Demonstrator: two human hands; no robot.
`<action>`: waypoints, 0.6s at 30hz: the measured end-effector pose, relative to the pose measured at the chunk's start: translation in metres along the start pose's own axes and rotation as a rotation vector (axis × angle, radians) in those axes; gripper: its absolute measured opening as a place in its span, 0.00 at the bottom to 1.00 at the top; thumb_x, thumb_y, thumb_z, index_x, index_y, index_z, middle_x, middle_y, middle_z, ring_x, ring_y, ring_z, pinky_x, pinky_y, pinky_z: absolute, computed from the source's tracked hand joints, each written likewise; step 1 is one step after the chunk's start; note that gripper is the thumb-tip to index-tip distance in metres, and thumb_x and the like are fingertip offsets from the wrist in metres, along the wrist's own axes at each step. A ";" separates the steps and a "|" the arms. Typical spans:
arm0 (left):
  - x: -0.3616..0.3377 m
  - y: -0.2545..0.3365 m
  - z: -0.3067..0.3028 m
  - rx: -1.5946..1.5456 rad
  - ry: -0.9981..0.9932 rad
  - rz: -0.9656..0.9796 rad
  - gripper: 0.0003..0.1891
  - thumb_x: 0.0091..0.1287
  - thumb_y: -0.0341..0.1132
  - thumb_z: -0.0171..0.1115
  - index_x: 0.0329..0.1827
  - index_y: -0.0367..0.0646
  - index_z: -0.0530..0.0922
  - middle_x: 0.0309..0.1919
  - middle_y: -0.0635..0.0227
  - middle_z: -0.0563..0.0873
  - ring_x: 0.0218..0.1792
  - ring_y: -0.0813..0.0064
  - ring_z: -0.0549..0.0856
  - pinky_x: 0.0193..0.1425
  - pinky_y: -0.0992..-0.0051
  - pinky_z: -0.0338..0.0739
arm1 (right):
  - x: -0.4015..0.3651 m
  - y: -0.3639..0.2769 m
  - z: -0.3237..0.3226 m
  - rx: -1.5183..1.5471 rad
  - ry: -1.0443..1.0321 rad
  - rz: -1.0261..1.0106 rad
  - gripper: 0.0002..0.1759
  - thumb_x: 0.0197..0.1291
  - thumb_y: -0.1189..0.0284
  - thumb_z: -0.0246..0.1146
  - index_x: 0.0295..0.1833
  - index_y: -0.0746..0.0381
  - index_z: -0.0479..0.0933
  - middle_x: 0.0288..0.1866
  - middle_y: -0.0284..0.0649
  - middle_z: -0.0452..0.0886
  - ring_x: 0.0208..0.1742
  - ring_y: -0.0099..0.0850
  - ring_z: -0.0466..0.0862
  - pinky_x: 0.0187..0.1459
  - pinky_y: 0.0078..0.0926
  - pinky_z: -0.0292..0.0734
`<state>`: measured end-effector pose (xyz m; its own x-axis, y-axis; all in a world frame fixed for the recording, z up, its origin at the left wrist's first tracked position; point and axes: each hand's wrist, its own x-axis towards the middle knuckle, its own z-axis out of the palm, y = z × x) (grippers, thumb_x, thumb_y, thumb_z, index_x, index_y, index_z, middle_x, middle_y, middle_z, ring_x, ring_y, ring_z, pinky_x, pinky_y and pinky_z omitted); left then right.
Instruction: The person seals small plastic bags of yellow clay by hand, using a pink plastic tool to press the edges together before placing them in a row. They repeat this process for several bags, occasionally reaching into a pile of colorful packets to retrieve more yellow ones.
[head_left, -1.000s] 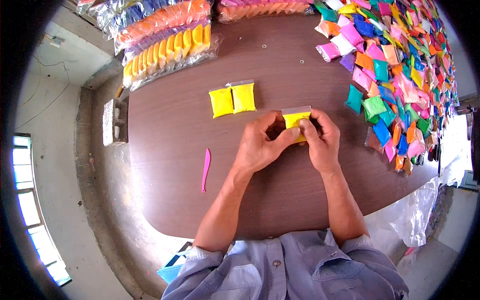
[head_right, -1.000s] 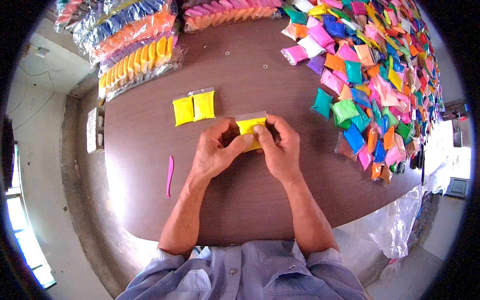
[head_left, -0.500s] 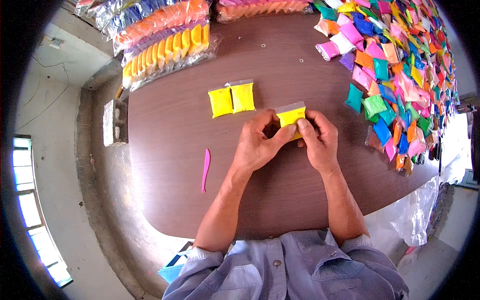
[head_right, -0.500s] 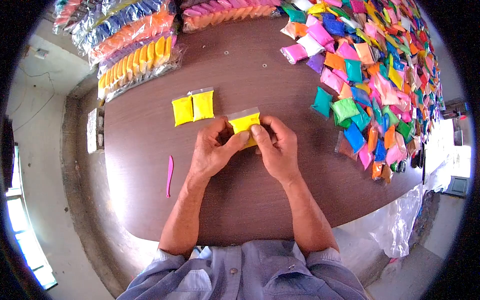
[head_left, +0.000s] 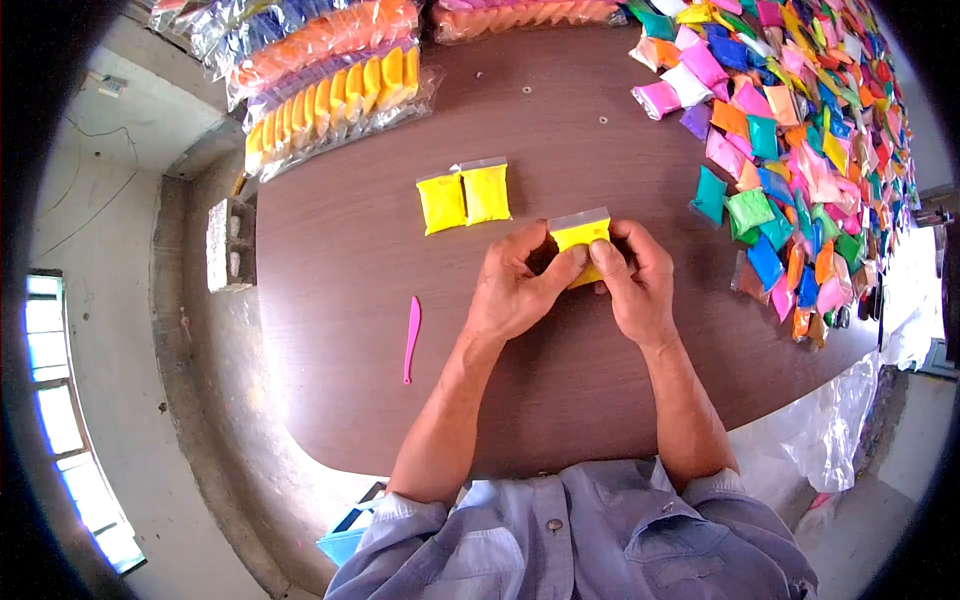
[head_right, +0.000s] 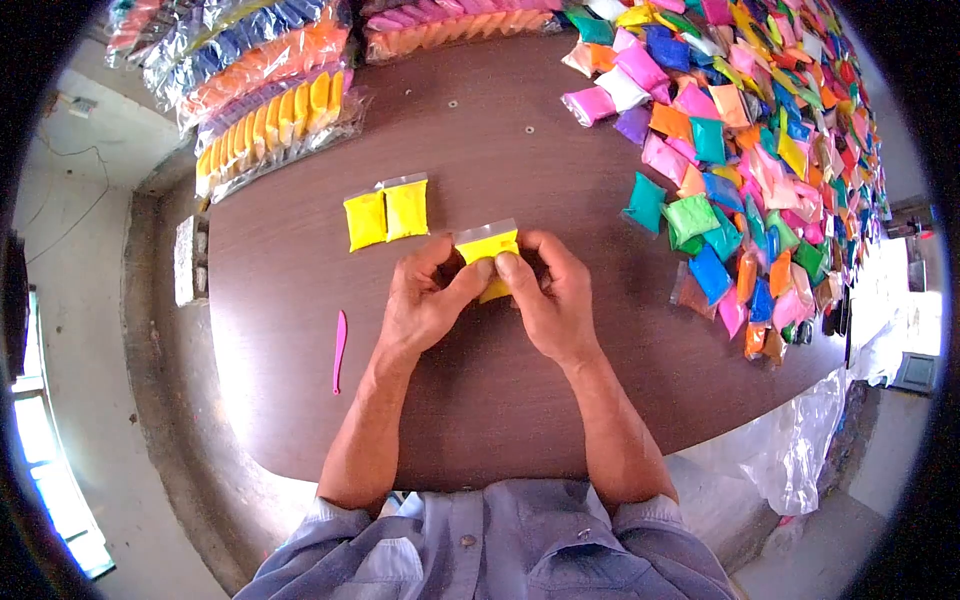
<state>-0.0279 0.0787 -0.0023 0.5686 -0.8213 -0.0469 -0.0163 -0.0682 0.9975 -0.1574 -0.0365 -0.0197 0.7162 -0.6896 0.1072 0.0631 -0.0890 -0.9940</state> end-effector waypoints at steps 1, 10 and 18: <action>0.000 0.001 0.000 0.000 0.000 0.000 0.09 0.74 0.33 0.70 0.46 0.35 0.86 0.29 0.77 0.84 0.31 0.87 0.78 0.33 0.77 0.73 | 0.000 0.002 0.000 0.000 0.000 0.000 0.15 0.77 0.64 0.65 0.53 0.67 0.80 0.34 0.26 0.78 0.30 0.12 0.73 0.29 0.15 0.68; 0.002 -0.018 0.002 -0.087 0.080 0.083 0.07 0.75 0.33 0.70 0.47 0.38 0.87 0.33 0.78 0.86 0.32 0.89 0.79 0.36 0.82 0.74 | 0.001 -0.002 0.000 -0.039 -0.036 -0.022 0.14 0.79 0.65 0.62 0.53 0.67 0.79 0.33 0.26 0.77 0.31 0.11 0.73 0.29 0.16 0.69; 0.002 -0.014 0.004 -0.122 0.059 0.066 0.07 0.75 0.33 0.69 0.46 0.38 0.87 0.32 0.79 0.86 0.33 0.89 0.79 0.36 0.83 0.74 | 0.000 -0.002 -0.002 -0.032 -0.027 0.020 0.11 0.77 0.68 0.62 0.51 0.66 0.80 0.35 0.27 0.79 0.34 0.12 0.74 0.33 0.17 0.71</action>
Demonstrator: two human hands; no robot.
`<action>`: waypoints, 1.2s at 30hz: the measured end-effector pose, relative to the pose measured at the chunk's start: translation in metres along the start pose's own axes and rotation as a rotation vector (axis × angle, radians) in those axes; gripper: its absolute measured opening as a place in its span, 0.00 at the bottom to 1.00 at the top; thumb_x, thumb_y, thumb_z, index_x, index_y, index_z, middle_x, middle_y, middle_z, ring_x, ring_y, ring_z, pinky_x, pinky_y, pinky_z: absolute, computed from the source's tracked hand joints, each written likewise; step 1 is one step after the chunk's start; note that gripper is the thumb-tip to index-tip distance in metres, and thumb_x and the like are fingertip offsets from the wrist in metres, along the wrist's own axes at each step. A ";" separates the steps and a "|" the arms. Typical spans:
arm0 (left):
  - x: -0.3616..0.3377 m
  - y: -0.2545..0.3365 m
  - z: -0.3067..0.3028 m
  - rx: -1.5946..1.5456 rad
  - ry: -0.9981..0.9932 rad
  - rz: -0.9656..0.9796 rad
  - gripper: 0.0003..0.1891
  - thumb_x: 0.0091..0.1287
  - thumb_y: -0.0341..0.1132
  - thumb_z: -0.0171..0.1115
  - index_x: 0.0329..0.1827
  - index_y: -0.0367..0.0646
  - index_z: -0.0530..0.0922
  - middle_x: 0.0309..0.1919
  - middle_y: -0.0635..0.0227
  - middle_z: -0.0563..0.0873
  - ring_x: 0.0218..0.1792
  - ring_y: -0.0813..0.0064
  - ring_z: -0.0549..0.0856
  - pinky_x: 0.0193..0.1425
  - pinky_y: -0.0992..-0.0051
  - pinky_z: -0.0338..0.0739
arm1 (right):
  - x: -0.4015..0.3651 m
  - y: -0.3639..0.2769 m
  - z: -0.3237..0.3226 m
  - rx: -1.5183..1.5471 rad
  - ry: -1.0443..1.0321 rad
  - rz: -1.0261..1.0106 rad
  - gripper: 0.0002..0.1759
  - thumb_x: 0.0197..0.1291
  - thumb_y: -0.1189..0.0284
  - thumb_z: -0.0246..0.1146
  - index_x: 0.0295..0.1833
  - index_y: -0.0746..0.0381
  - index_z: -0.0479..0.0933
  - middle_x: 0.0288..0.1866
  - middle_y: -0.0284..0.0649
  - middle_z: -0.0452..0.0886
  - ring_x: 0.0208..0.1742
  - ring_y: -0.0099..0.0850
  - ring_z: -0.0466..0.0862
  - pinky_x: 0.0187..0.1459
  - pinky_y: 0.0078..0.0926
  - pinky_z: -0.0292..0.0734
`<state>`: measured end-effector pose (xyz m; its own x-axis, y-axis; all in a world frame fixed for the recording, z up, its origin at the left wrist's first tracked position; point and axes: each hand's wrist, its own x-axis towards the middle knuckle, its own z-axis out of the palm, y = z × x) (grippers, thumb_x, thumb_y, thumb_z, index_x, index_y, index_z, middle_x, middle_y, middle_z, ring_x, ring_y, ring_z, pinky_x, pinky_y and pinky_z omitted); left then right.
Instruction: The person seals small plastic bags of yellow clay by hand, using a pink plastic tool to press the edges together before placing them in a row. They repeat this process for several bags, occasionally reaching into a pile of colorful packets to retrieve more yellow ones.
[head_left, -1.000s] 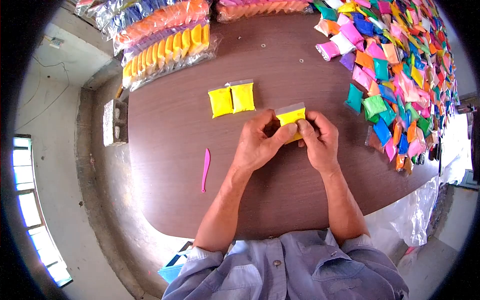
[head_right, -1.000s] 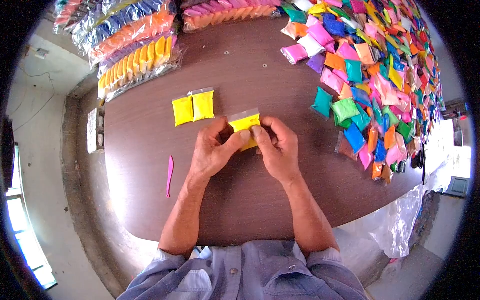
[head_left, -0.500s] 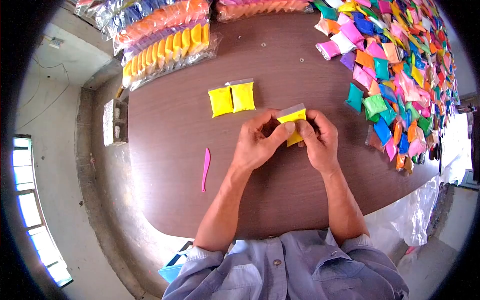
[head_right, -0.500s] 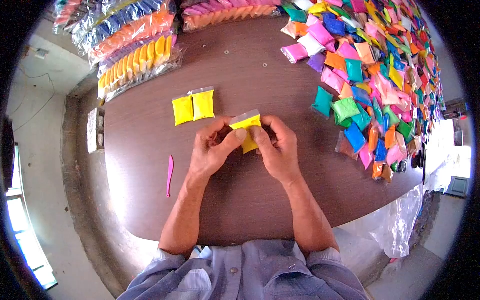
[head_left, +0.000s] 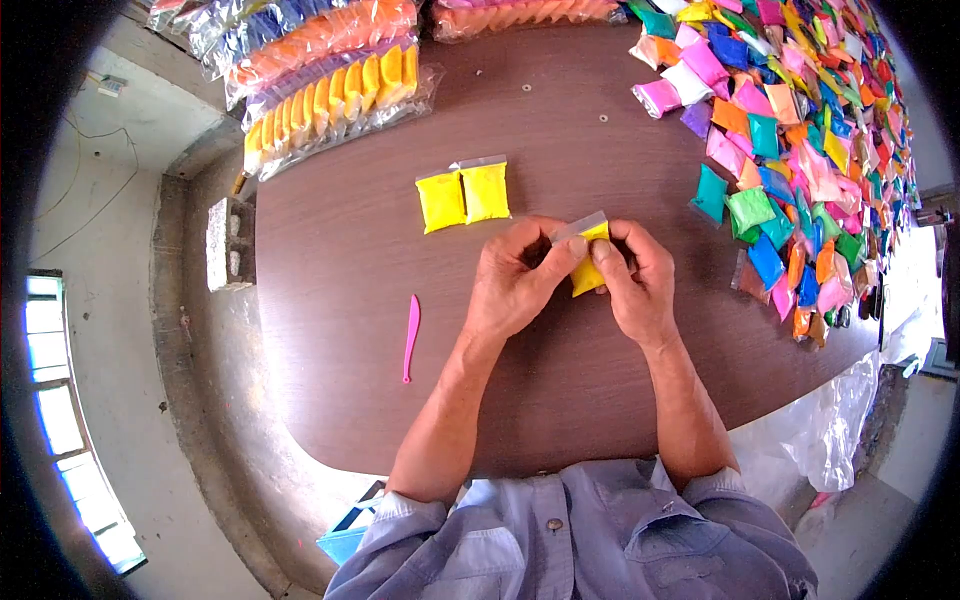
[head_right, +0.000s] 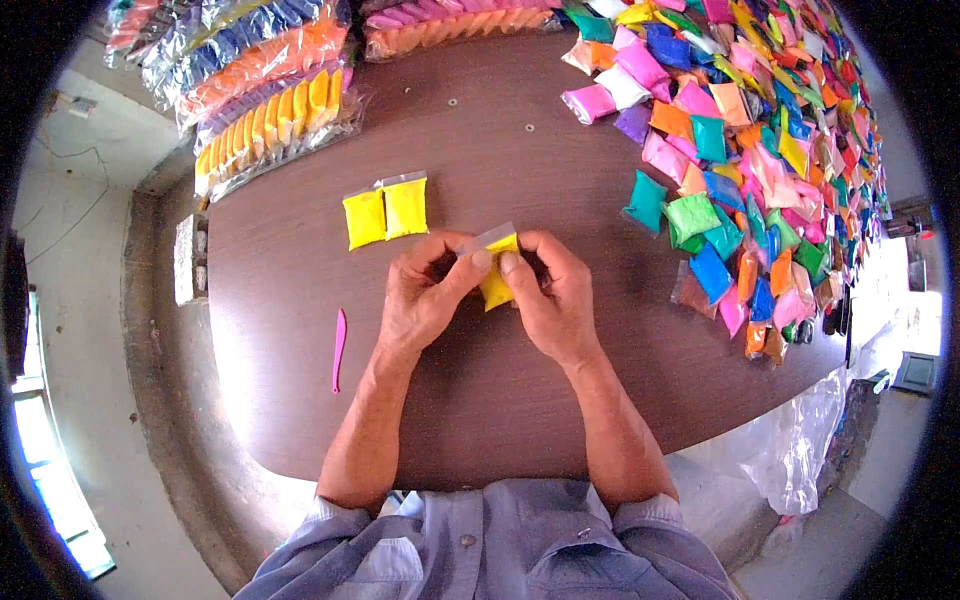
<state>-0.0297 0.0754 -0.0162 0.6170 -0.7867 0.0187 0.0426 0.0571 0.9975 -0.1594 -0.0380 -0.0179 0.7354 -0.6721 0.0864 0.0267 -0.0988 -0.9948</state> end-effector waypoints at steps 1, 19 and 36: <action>0.000 0.001 -0.001 0.000 0.000 0.000 0.07 0.75 0.33 0.69 0.46 0.38 0.87 0.32 0.79 0.86 0.33 0.89 0.79 0.36 0.83 0.74 | 0.000 0.001 0.000 0.000 0.000 0.000 0.11 0.77 0.68 0.62 0.51 0.66 0.80 0.35 0.27 0.79 0.34 0.12 0.74 0.33 0.17 0.71; -0.002 0.006 0.000 0.310 -0.129 0.006 0.07 0.73 0.31 0.71 0.45 0.35 0.85 0.30 0.78 0.84 0.32 0.89 0.78 0.33 0.81 0.72 | 0.004 0.010 0.001 0.000 0.132 -0.115 0.13 0.78 0.67 0.64 0.54 0.67 0.81 0.40 0.30 0.83 0.41 0.16 0.79 0.42 0.19 0.78; 0.001 0.008 0.000 0.223 -0.074 0.001 0.09 0.69 0.32 0.74 0.39 0.37 0.82 0.29 0.79 0.83 0.31 0.88 0.77 0.32 0.78 0.71 | 0.001 0.007 -0.002 0.053 0.039 -0.009 0.16 0.78 0.64 0.64 0.57 0.67 0.80 0.37 0.27 0.82 0.33 0.11 0.77 0.31 0.14 0.75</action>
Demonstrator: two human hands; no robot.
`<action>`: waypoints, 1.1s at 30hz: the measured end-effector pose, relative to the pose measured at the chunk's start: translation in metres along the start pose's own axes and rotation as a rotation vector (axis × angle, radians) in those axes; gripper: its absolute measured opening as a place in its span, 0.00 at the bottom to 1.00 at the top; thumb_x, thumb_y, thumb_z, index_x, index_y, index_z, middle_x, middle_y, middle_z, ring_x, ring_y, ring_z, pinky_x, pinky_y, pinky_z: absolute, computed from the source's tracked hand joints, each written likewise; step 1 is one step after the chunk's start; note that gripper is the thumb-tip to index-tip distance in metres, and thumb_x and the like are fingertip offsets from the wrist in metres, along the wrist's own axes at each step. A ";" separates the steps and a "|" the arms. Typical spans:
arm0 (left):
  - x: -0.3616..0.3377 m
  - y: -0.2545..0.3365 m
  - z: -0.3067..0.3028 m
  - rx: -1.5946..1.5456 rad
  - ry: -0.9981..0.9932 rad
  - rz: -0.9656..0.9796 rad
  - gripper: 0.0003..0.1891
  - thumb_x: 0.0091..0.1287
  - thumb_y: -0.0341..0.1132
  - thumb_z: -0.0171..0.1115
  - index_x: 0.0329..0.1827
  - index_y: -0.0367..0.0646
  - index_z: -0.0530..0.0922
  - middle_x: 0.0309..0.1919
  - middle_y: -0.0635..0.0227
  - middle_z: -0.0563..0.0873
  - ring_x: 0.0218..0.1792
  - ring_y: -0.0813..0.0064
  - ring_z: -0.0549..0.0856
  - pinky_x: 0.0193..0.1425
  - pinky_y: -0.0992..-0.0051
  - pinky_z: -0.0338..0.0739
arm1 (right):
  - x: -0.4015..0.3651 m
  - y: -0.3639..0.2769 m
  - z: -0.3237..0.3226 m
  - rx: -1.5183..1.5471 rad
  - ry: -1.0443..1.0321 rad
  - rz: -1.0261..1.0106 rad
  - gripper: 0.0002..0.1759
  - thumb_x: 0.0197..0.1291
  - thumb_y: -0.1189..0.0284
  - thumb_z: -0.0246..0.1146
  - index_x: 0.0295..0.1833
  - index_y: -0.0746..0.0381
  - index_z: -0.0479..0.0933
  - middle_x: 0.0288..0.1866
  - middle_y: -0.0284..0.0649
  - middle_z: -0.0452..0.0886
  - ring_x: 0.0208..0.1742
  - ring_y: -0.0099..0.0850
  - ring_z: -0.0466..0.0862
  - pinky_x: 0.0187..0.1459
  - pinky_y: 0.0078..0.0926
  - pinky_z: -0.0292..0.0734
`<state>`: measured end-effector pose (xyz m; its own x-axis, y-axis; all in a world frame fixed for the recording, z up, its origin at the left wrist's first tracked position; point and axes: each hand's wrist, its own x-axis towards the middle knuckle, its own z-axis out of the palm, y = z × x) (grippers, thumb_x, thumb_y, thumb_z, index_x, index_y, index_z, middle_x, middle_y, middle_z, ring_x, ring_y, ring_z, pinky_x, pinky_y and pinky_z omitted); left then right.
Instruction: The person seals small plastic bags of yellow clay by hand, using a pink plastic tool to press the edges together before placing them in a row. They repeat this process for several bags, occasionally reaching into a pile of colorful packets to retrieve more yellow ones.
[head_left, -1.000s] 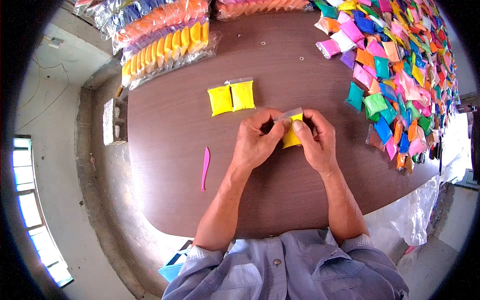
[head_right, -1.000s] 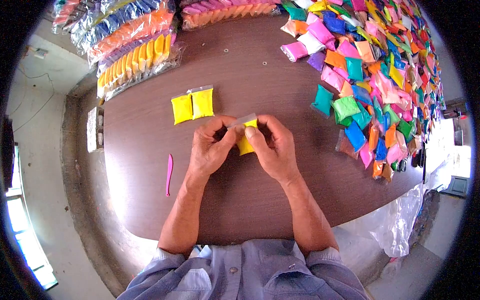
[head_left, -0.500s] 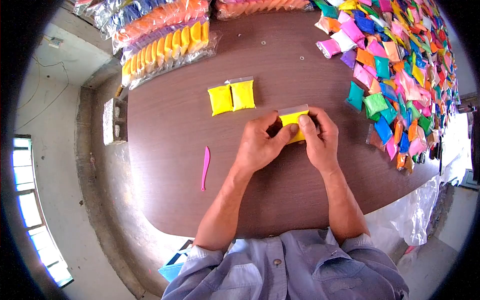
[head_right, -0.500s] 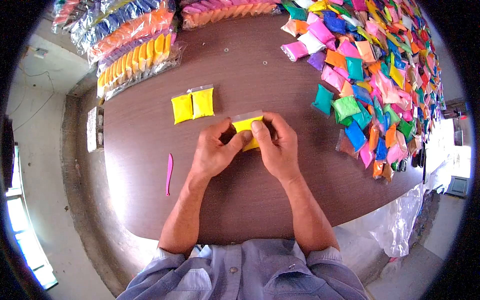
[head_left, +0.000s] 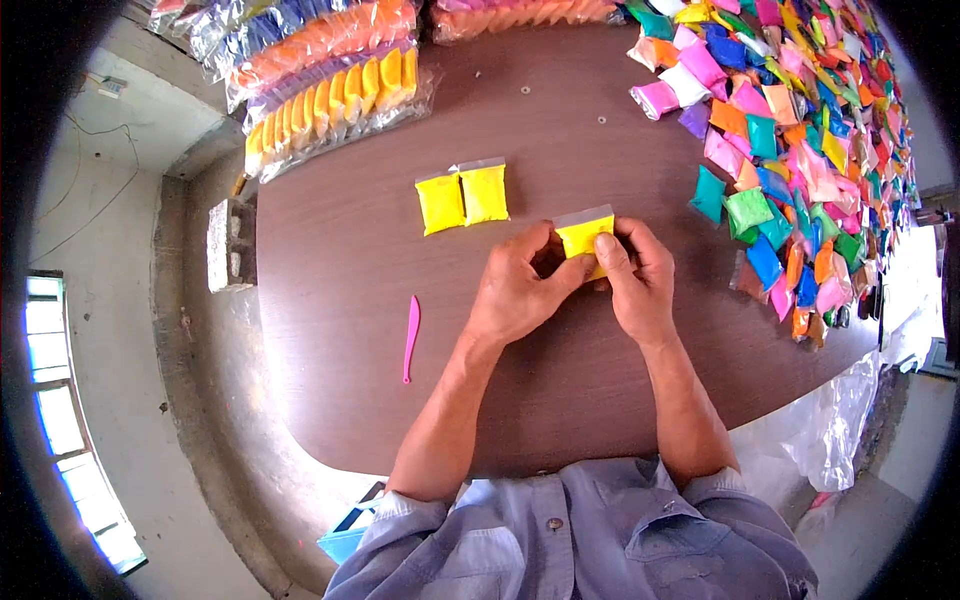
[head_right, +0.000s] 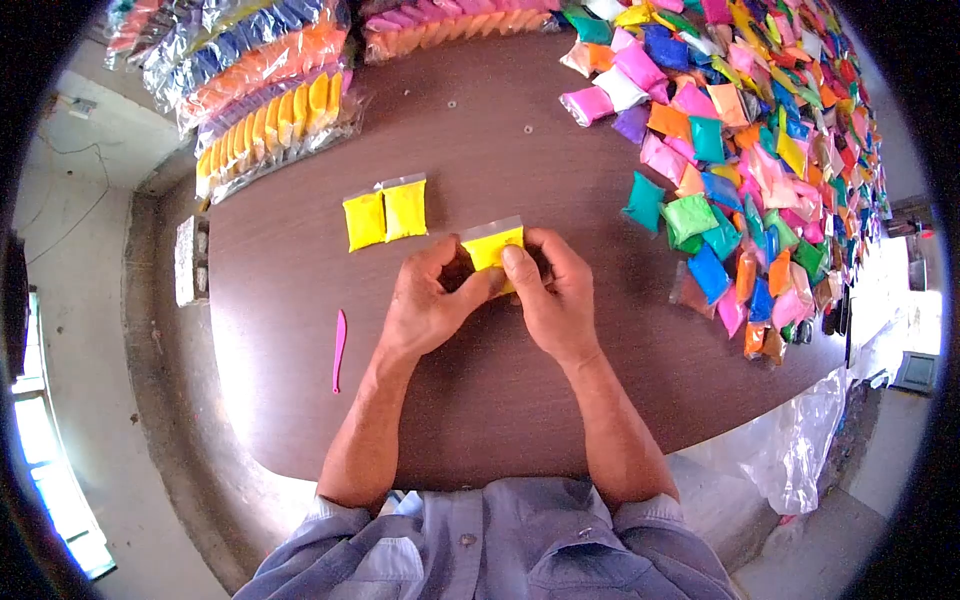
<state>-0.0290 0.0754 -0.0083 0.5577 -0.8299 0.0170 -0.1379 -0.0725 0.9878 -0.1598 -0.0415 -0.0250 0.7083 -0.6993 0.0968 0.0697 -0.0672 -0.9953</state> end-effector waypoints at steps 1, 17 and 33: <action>0.000 -0.002 0.000 0.000 0.000 0.002 0.09 0.69 0.32 0.74 0.39 0.37 0.82 0.29 0.79 0.83 0.31 0.88 0.77 0.32 0.78 0.71 | 0.000 -0.002 0.000 -0.001 0.001 -0.002 0.16 0.78 0.64 0.64 0.57 0.67 0.80 0.37 0.27 0.82 0.33 0.11 0.77 0.31 0.14 0.75; 0.000 -0.002 0.002 0.087 0.049 0.044 0.11 0.69 0.32 0.75 0.46 0.34 0.84 0.35 0.69 0.89 0.35 0.82 0.83 0.39 0.75 0.80 | 0.000 -0.003 0.006 -0.049 0.076 -0.037 0.16 0.78 0.65 0.63 0.60 0.67 0.81 0.38 0.27 0.83 0.32 0.11 0.77 0.31 0.12 0.73; 0.002 -0.005 -0.002 -0.063 0.092 -0.030 0.09 0.75 0.35 0.70 0.43 0.38 0.85 0.30 0.80 0.83 0.31 0.88 0.77 0.33 0.79 0.70 | 0.000 -0.013 0.006 -0.044 -0.016 0.020 0.12 0.75 0.71 0.64 0.58 0.66 0.81 0.39 0.29 0.82 0.33 0.13 0.78 0.32 0.14 0.74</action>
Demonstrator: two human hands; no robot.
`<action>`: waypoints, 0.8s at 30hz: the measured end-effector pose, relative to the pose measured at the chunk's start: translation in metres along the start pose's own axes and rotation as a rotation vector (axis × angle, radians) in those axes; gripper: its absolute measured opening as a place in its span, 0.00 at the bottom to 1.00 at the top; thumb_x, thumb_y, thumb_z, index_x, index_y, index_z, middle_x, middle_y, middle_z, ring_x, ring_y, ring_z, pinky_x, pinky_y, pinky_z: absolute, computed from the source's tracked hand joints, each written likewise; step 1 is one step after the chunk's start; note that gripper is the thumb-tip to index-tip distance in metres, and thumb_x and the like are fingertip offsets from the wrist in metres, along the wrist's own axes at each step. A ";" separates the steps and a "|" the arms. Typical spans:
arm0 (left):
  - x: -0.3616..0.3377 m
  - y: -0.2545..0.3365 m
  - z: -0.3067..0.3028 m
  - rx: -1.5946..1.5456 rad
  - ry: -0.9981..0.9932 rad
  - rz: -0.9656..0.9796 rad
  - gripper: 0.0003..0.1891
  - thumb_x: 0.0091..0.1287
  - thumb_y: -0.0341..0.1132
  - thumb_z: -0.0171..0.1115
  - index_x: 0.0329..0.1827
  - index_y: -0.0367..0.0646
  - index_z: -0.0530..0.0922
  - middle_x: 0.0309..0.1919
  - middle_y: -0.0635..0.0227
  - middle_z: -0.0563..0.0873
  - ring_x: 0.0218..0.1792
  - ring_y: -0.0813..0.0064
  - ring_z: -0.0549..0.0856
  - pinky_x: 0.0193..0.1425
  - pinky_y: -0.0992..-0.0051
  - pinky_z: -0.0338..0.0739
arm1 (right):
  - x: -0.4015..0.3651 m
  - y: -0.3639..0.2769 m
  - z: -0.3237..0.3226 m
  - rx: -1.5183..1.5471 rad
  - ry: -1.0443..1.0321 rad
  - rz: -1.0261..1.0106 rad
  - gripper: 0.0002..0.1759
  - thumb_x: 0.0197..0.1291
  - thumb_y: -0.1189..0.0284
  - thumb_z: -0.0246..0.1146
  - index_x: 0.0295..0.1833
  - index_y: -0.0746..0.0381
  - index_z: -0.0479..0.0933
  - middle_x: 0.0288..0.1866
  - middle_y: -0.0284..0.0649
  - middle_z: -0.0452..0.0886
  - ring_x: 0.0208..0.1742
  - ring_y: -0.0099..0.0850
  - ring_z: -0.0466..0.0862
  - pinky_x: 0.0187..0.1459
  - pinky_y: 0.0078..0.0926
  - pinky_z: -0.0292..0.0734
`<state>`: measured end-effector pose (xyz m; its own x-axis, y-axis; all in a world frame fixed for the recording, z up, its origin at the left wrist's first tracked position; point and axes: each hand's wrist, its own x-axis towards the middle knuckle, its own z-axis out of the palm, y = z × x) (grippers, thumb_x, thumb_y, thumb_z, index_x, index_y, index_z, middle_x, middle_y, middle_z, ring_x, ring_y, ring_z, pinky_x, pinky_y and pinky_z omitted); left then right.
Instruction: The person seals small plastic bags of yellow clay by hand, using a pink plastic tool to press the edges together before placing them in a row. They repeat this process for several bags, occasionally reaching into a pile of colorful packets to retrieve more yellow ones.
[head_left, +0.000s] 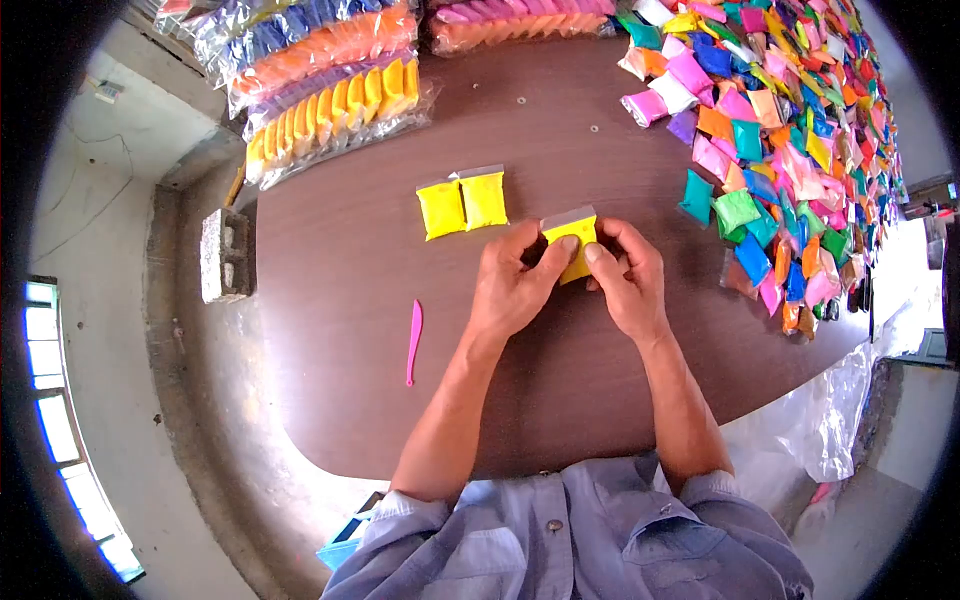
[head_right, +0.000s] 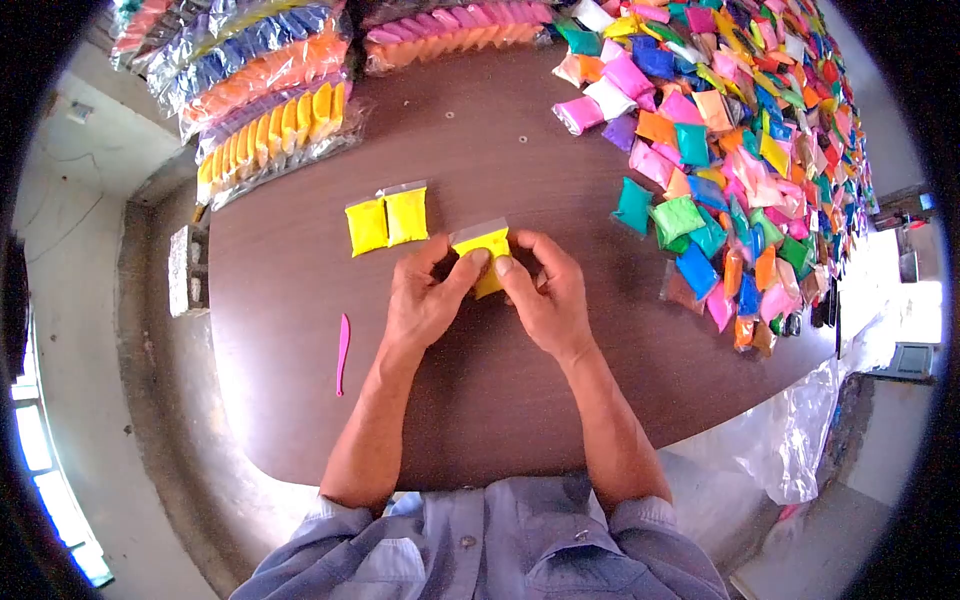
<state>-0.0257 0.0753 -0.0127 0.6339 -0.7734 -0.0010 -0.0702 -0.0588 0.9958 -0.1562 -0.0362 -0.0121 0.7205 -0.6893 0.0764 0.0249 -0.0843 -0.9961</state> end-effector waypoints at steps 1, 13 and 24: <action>-0.001 -0.002 0.000 0.061 0.002 0.020 0.08 0.75 0.35 0.69 0.45 0.38 0.86 0.31 0.80 0.84 0.32 0.89 0.77 0.33 0.80 0.71 | 0.000 -0.001 0.000 0.022 -0.003 0.008 0.12 0.75 0.71 0.64 0.58 0.65 0.81 0.39 0.29 0.82 0.33 0.13 0.77 0.32 0.14 0.74; -0.003 -0.004 0.005 -0.075 -0.003 0.057 0.09 0.74 0.33 0.70 0.50 0.35 0.87 0.31 0.75 0.87 0.33 0.86 0.81 0.39 0.79 0.77 | -0.003 0.005 -0.005 0.024 -0.015 0.031 0.10 0.75 0.71 0.64 0.54 0.66 0.80 0.37 0.26 0.80 0.36 0.11 0.74 0.35 0.15 0.72; -0.003 0.006 0.003 -0.041 -0.047 -0.031 0.08 0.75 0.32 0.69 0.46 0.34 0.87 0.29 0.77 0.87 0.33 0.88 0.80 0.37 0.80 0.75 | -0.004 0.006 -0.002 0.019 0.061 -0.029 0.08 0.75 0.71 0.64 0.51 0.64 0.83 0.35 0.25 0.78 0.35 0.11 0.73 0.35 0.16 0.71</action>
<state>-0.0306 0.0754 -0.0065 0.5982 -0.8006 -0.0355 -0.0189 -0.0584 0.9981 -0.1599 -0.0352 -0.0186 0.6759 -0.7292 0.1074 0.0593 -0.0914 -0.9940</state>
